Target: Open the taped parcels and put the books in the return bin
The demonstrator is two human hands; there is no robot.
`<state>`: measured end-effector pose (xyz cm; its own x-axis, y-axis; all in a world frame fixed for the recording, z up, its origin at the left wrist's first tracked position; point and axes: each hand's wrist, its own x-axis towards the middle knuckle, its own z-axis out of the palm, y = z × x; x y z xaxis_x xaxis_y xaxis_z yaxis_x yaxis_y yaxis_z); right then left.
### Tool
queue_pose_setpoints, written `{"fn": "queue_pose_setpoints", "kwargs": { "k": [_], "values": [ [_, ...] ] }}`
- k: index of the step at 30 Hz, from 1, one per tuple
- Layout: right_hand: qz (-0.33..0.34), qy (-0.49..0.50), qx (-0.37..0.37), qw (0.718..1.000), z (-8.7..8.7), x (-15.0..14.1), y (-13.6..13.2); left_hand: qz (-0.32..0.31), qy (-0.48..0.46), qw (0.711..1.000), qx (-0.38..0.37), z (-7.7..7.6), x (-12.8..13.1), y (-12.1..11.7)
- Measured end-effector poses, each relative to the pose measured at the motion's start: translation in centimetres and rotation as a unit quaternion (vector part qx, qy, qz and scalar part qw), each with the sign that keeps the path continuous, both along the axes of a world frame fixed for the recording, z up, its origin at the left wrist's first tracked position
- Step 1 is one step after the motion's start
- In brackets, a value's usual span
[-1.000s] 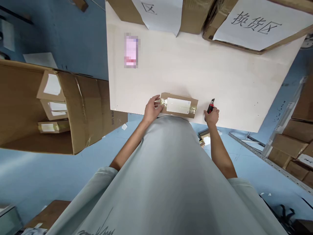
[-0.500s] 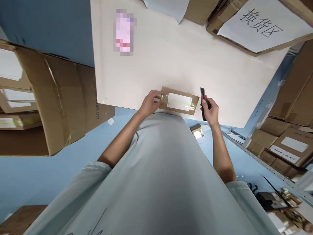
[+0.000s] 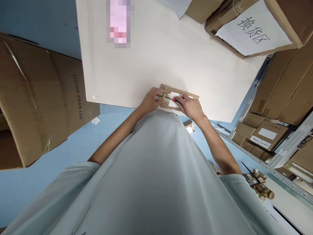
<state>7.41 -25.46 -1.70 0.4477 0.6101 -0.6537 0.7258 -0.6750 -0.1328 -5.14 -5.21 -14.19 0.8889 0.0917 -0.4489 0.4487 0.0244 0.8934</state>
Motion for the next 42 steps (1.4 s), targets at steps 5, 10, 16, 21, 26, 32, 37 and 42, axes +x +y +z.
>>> {"fn": "queue_pose_setpoints", "kwargs": {
  "k": [5, 10, 16, 21, 26, 32, 37, 42],
  "values": [
    [0.017, -0.01, -0.025, 0.999, 0.2, -0.4, 0.9, -0.002, -0.006, 1.0, -0.005, -0.7, 0.1, 0.0],
    [0.029, -0.025, -0.044, 0.998, 0.4, -0.8, 1.7, -0.008, -0.016, 1.0, -0.002, -1.0, 0.1, 0.0],
    [0.067, -0.05, -0.051, 0.995, 0.5, -1.4, 1.9, -0.017, -0.026, 0.999, 0.01, -1.3, 0.1, 0.0],
    [0.069, -0.049, -0.07, 0.994, 0.8, -1.2, 1.5, -0.016, -0.021, 1.0, 0.01, -1.3, 0.3, 0.0],
    [0.072, -0.049, -0.093, 0.992, 1.3, -0.5, -0.1, -0.028, -0.006, 0.999, 0.028, -0.8, 0.4, 0.1],
    [0.093, -0.044, -0.118, 0.988, 2.1, 0.1, -2.0, -0.036, 0.008, 0.998, 0.06, -0.1, 0.4, -0.8],
    [0.083, -0.047, -0.143, 0.985, 2.7, 2.0, -6.4, -0.02, 0.015, 0.997, 0.075, -0.1, 0.2, -1.2],
    [0.065, -0.067, -0.162, 0.982, 2.2, 3.8, -13.1, -0.016, 0.016, 0.996, 0.087, 0.0, 0.4, -1.6]
  ]
}}
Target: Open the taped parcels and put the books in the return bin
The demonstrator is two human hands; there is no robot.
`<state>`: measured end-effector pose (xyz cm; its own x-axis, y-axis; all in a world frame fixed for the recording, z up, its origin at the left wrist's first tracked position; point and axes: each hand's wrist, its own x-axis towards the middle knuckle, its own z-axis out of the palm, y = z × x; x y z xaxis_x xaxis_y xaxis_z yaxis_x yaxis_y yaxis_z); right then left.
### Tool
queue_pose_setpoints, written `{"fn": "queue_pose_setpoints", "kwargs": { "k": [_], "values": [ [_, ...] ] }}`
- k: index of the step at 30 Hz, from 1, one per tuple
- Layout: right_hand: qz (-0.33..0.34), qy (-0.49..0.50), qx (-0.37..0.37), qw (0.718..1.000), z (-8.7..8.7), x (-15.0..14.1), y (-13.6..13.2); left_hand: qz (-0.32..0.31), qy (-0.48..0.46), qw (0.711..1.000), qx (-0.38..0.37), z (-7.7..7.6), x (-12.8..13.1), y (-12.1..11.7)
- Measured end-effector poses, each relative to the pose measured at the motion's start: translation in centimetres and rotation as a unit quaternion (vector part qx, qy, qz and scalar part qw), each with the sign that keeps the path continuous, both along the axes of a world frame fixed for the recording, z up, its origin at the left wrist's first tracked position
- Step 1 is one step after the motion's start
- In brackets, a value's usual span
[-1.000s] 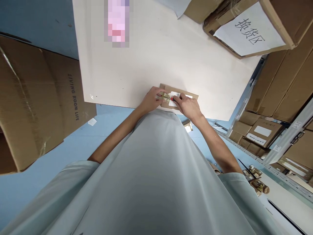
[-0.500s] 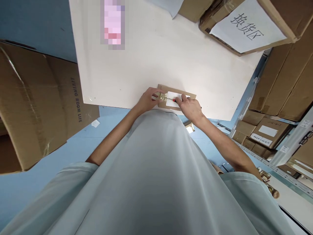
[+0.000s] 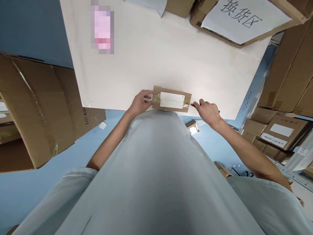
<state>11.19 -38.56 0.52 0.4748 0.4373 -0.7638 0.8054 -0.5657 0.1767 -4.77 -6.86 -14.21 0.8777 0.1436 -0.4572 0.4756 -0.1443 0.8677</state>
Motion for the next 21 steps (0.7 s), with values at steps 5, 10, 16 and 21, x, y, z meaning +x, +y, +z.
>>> {"fn": "queue_pose_setpoints", "kwargs": {
  "k": [5, 10, 16, 21],
  "values": [
    [-0.024, 0.0, 0.075, 0.997, -2.8, 0.7, -4.4, -0.001, 0.01, 1.0, 0.01, 0.9, 0.8, -0.7],
    [-0.069, 0.015, 0.18, 0.981, -7.8, 1.6, -7.2, 0.001, 0.029, 0.998, 0.054, 1.4, 1.2, -1.0],
    [-0.14, 0.064, 0.368, 0.917, -14.2, 0.6, -9.0, -0.034, -0.022, 0.977, 0.212, 1.6, 1.2, -2.3],
    [-0.236, 0.089, 0.452, 0.856, -17.0, -1.6, -8.6, -0.182, -0.099, 0.948, 0.242, 0.9, 2.7, -7.2]
  ]
}}
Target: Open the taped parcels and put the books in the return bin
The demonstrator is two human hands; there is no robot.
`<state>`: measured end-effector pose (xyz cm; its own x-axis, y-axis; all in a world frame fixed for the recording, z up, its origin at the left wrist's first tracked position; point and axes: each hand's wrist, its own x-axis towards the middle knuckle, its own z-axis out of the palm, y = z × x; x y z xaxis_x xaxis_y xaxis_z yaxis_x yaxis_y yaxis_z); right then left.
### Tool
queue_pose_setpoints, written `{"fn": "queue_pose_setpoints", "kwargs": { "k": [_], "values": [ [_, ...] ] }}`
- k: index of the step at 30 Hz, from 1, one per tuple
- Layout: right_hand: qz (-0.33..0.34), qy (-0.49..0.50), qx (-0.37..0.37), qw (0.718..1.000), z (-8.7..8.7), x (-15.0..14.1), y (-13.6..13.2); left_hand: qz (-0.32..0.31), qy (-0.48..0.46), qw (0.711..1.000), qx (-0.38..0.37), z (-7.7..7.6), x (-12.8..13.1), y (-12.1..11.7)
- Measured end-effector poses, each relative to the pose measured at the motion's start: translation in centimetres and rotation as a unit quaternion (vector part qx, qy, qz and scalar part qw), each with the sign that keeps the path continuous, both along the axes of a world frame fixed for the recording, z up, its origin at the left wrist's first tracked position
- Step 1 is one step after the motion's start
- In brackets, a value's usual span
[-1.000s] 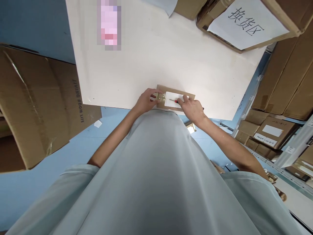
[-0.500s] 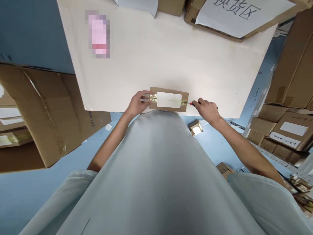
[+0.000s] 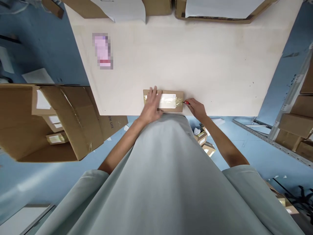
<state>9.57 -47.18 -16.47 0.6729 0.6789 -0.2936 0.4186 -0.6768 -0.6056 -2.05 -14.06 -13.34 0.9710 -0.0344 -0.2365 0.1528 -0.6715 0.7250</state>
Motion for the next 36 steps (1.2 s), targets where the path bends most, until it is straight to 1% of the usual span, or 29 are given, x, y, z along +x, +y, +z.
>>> {"fn": "queue_pose_setpoints", "kwargs": {
  "k": [2, 5, 7, 9, 11, 13, 16, 18, 20, 23, 25, 27, 30, 33, 36],
  "values": [
    [-0.034, 0.022, 0.025, 0.999, -0.6, -0.6, 0.4, -0.025, 0.014, 0.999, 0.013, -0.4, 0.6, -1.6],
    [-0.081, 0.043, 0.055, 0.994, -1.2, -1.3, 0.9, -0.006, 0.02, 0.999, 0.034, -0.9, 1.1, -2.5],
    [-0.116, 0.053, 0.078, 0.989, -1.5, -1.8, 1.1, 0.008, 0.016, 0.999, 0.037, -1.0, 1.3, -2.2],
    [-0.169, 0.062, 0.09, 0.979, -1.8, -2.2, 1.3, 0.014, 0.011, 0.999, 0.036, -0.9, 1.5, -1.5],
    [-0.228, 0.068, 0.079, 0.968, -1.7, -2.5, 1.6, 0.016, 0.008, 0.999, 0.028, -0.6, 1.6, -0.6],
    [-0.26, 0.08, 0.062, 0.96, -1.3, -2.7, 2.0, 0.018, 0.009, 1.0, 0.01, 0.1, 1.5, 0.7],
    [-0.262, 0.12, 0.07, 0.955, 0.3, -2.9, 3.5, 0.029, 0.019, 0.999, -0.024, 1.4, 0.7, 2.9],
    [-0.257, 0.144, 0.101, 0.95, 2.3, -3.1, 5.3, 0.039, 0.02, 0.998, -0.041, 2.2, -0.2, 4.2],
    [-0.249, 0.161, 0.137, 0.945, 4.9, -3.5, 7.3, 0.043, 0.011, 0.998, -0.053, 2.7, -1.0, 5.1],
    [-0.246, 0.164, 0.164, 0.941, 8.8, -4.2, 10.2, 0.042, -0.004, 0.997, -0.066, 2.7, -2.0, 5.6],
    [-0.258, 0.138, 0.146, 0.945, 10.6, -4.6, 11.5, 0.044, -0.008, 0.996, -0.077, 2.4, -2.3, 5.7],
    [-0.279, 0.093, 0.092, 0.951, 11.3, -4.8, 12.1, 0.047, -0.016, 0.995, -0.09, 2.0, -2.6, 5.9],
    [-0.314, 0.03, 0.006, 0.949, 11.2, -4.9, 12.2, 0.044, -0.039, 0.992, -0.108, 1.3, -3.0, 6.3],
    [-0.329, -0.002, -0.024, 0.944, 11.2, -5.1, 12.2, 0.041, -0.051, 0.989, -0.13, 0.1, -3.2, 6.5],
    [-0.328, -0.026, -0.056, 0.943, 12.0, -5.4, 13.1, 0.045, -0.052, 0.985, -0.158, -1.3, -3.2, 6.6]
  ]
}}
